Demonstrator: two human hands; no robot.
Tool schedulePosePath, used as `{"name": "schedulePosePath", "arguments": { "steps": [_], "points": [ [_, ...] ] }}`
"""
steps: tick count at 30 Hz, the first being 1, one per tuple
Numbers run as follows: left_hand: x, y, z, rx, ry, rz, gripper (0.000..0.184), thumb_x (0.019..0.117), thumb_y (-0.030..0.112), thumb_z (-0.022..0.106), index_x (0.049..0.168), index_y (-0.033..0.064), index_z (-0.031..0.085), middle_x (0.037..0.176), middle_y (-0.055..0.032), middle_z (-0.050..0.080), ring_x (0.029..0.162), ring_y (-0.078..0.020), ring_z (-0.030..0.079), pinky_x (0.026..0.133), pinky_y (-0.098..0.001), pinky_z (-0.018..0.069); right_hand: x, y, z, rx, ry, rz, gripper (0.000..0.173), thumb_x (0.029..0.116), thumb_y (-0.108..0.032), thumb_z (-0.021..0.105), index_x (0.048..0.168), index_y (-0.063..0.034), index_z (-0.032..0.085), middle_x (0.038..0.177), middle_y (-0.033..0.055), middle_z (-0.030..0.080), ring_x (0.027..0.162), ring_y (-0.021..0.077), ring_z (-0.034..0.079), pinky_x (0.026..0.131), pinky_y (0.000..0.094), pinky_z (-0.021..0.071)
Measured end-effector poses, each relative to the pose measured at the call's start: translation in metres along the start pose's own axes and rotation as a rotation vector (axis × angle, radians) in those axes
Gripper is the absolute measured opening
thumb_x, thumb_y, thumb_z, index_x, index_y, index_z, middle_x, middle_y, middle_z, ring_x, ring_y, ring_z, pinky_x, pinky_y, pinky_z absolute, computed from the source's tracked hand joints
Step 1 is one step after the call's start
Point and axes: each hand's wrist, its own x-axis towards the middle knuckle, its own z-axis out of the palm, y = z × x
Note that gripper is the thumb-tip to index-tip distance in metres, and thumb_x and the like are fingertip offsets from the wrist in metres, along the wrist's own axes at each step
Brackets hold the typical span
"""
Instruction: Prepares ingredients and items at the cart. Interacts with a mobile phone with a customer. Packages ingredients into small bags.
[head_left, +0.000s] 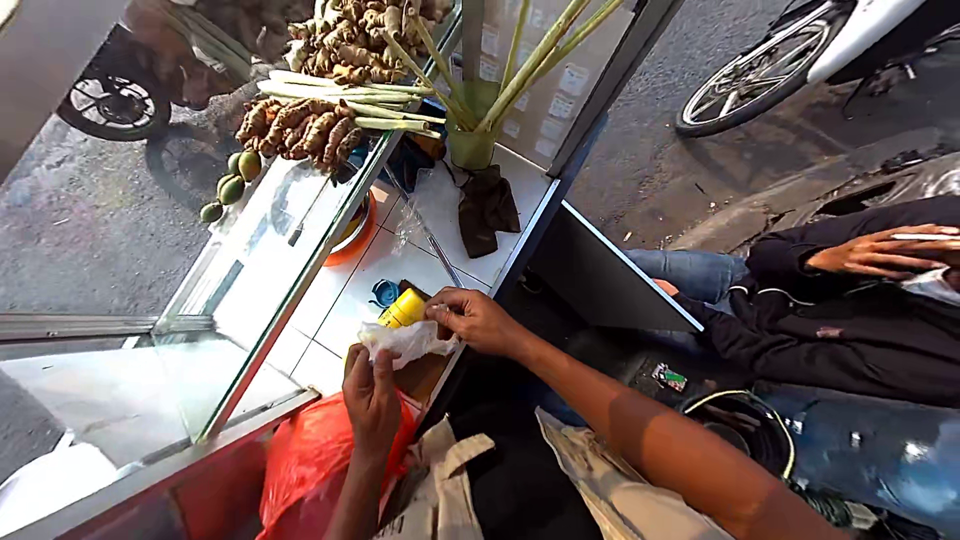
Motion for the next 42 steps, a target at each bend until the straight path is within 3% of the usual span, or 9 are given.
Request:
{"name": "schedulePosePath", "arguments": {
  "steps": [4, 7, 11, 17, 23, 29, 35, 38, 42],
  "points": [
    [-0.001, 0.002, -0.011, -0.073, -0.057, 0.037, 0.022, 0.1040, 0.018, 0.050, 0.089, 0.0105, 0.065, 0.107, 0.0060, 0.057, 0.100, 0.0011, 0.057, 0.086, -0.0158, 0.0509, -0.004, -0.002, -0.005, -0.060, 0.008, -0.077, 0.021, 0.1043, -0.014, 0.057, 0.103, 0.0002, 0.072, 0.095, 0.0058, 0.068, 0.079, 0.0064, 0.065, 0.075, 0.0227, 0.0570],
    [-0.002, 0.005, -0.020, -0.201, -0.213, 0.009, 0.034, 0.1062, 0.049, 0.046, 0.112, 0.0296, 0.074, 0.117, 0.0198, 0.067, 0.110, 0.0043, 0.061, 0.096, -0.0194, 0.0512, -0.003, -0.006, -0.005, -0.082, 0.022, -0.139, 0.021, 0.1045, -0.012, 0.056, 0.100, 0.0004, 0.071, 0.097, 0.0070, 0.067, 0.084, 0.0079, 0.066, 0.080, 0.0239, 0.0570],
    [-0.001, 0.019, -0.024, -0.261, -0.225, -0.338, 0.070, 0.0948, 0.077, 0.031, 0.106, 0.0189, 0.069, 0.098, 0.0130, 0.073, 0.099, -0.0018, 0.069, 0.093, -0.0268, 0.0555, 0.003, -0.009, -0.003, -0.106, 0.049, -0.209, 0.019, 0.1036, -0.009, 0.056, 0.100, 0.0011, 0.072, 0.094, 0.0073, 0.067, 0.082, 0.0084, 0.065, 0.078, 0.0243, 0.0566],
    [0.017, 0.018, -0.026, -0.220, -0.468, -0.276, 0.023, 0.1034, 0.017, 0.047, 0.101, 0.0168, 0.070, 0.090, 0.0138, 0.072, 0.081, 0.0019, 0.067, 0.076, -0.0196, 0.0572, -0.001, -0.006, 0.006, -0.102, 0.174, -0.254, 0.020, 0.0978, -0.009, 0.064, 0.116, 0.0013, 0.066, 0.117, 0.0131, 0.062, 0.089, 0.0123, 0.066, 0.081, 0.0282, 0.0590],
    [0.013, 0.009, -0.018, -0.244, -0.399, -0.379, 0.067, 0.1025, 0.067, 0.034, 0.111, 0.0096, 0.068, 0.098, 0.0095, 0.072, 0.094, -0.0012, 0.067, 0.090, -0.0241, 0.0555, -0.023, -0.010, 0.026, -0.364, 0.050, -0.551, 0.050, 0.0951, -0.031, 0.071, 0.130, 0.0030, 0.060, 0.129, 0.0198, 0.060, 0.115, 0.0236, 0.063, 0.097, 0.0369, 0.0555],
    [0.020, 0.015, -0.014, -0.350, -0.315, -0.407, 0.024, 0.1006, 0.006, 0.048, 0.115, 0.0016, 0.066, 0.101, 0.0009, 0.074, 0.092, -0.0086, 0.070, 0.086, -0.0310, 0.0597, -0.046, -0.013, 0.003, -0.583, -0.144, -0.534, 0.027, 0.0884, 0.005, 0.060, 0.113, 0.0011, 0.069, 0.103, 0.0157, 0.070, 0.097, 0.0263, 0.068, 0.088, 0.0374, 0.0564],
    [0.014, 0.022, -0.002, -0.102, -0.359, -0.130, 0.022, 0.1017, 0.002, 0.048, 0.112, -0.0039, 0.066, 0.093, 0.0009, 0.070, 0.082, 0.0001, 0.065, 0.076, -0.0178, 0.0560, -0.069, -0.049, -0.015, -0.888, -0.589, 0.186, 0.030, 0.1035, -0.021, 0.057, 0.119, 0.0031, 0.066, 0.118, 0.0221, 0.065, 0.113, 0.0371, 0.063, 0.097, 0.0527, 0.0500],
    [0.008, 0.025, 0.010, -0.101, -0.366, -0.096, 0.021, 0.1035, 0.004, 0.048, 0.112, -0.0045, 0.064, 0.092, 0.0016, 0.069, 0.082, 0.0008, 0.064, 0.077, -0.0175, 0.0554, -0.063, -0.062, 0.000, -0.796, -0.496, 0.103, 0.031, 0.1065, -0.012, 0.046, 0.123, 0.0052, 0.065, 0.134, 0.0220, 0.061, 0.126, 0.0333, 0.060, 0.107, 0.0445, 0.0471],
    [0.000, 0.028, 0.021, -0.065, -0.387, -0.036, 0.021, 0.1044, 0.008, 0.050, 0.111, -0.0058, 0.065, 0.092, 0.0002, 0.069, 0.081, 0.0005, 0.064, 0.075, -0.0176, 0.0558, -0.037, -0.035, 0.021, -0.677, -0.401, -0.025, 0.021, 0.1001, -0.001, 0.051, 0.107, 0.0118, 0.065, 0.105, 0.0282, 0.067, 0.103, 0.0406, 0.066, 0.092, 0.0525, 0.0508]
  ]
}}
